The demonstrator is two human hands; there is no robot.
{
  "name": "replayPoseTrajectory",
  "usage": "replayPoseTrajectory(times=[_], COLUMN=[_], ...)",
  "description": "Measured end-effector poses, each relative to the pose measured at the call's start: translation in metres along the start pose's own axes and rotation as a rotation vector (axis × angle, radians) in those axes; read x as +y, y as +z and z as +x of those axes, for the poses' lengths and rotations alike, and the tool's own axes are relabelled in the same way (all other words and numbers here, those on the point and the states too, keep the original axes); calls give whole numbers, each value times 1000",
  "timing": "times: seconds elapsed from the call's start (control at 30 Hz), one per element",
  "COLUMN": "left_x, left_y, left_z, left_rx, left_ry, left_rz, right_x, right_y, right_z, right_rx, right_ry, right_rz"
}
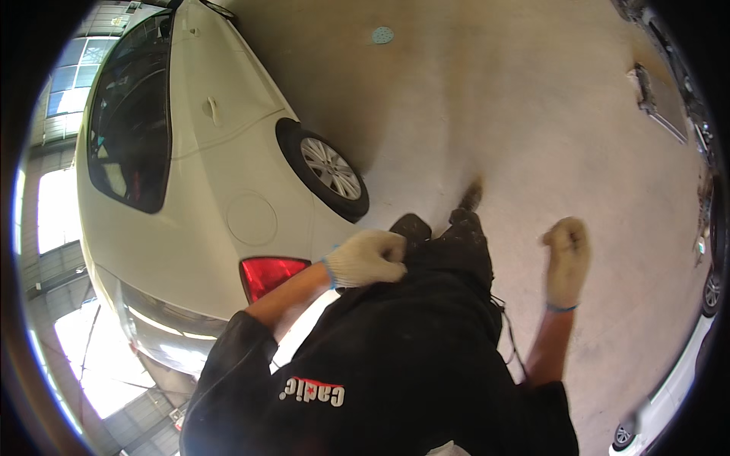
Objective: The person kneels beside a white car and uses a heat gun to warm the side panel, then uses an angle grinder to smooth the surface. The person switches between tools and continues grinding along the panel's edge.
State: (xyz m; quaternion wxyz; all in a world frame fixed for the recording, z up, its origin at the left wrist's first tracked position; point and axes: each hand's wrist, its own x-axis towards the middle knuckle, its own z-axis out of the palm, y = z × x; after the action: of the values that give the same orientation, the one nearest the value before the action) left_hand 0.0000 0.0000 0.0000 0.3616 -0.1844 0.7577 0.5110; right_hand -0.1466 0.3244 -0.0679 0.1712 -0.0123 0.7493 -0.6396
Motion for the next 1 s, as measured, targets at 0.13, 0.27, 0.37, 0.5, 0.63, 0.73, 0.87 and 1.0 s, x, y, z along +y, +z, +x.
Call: replayPoseTrajectory(times=[0.13, 0.27, 0.37, 0.5, 0.63, 0.73, 0.87, 1.0], left_x=[-16, -15, -28, -52, -74, -106, -138, -195], left_y=[-75, -118, -145, -229, -290, -319, -325, -259], left_z=[49, 90, 123, 169, 196, 216, 226, 215], left_rx=[328, 423, 350, 412, 463, 498, 629, 735], left_ry=[-175, -230, -266, -252, -295, -308, -392, -615], left_rz=[-769, -968, -925, -759, -656, -724, -595, -612], right_x=[-34, -28, -23, -34, -50, -67, -75, -77], right_y=[5, 86, 168, 244, 289, 297, 297, 314], right_z=[153, 248, 284, 306, 341, 380, 439, 497], right_rx=[-108, -380, -421, -563, -556, -546, -673, -857], right_ry=[56, -21, 26, -11, -27, 104, 132, 63], right_rz=[-269, -425, -498, -454, -509, -538, -688, -824])
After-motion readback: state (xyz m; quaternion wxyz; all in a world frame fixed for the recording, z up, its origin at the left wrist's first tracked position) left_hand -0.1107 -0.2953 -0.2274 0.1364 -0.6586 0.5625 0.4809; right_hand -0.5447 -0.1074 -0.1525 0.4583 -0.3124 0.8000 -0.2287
